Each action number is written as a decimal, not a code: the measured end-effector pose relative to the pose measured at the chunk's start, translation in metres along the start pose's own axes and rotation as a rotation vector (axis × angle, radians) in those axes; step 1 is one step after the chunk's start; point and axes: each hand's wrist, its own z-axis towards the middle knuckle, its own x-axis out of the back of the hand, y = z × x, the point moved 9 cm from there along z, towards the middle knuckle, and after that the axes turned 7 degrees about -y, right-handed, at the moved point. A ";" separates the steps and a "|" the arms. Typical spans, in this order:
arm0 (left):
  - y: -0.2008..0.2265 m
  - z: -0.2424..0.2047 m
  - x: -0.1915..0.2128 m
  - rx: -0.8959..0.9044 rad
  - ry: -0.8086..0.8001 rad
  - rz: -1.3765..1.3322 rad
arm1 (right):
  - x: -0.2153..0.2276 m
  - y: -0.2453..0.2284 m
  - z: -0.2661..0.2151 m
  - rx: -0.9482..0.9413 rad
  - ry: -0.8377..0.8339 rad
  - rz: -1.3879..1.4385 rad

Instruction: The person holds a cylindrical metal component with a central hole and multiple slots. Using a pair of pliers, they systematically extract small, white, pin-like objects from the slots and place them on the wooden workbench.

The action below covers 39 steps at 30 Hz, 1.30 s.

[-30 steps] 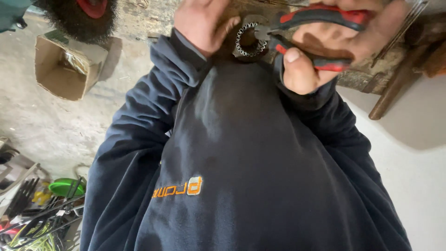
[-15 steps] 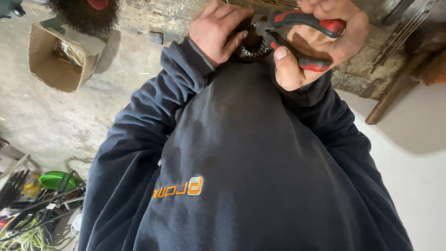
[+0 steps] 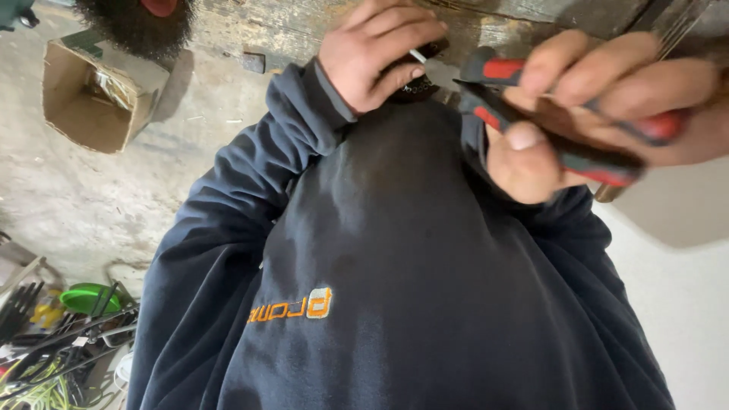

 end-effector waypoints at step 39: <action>-0.002 -0.006 0.004 0.021 0.004 0.047 | -0.029 0.007 0.015 0.061 0.016 -0.088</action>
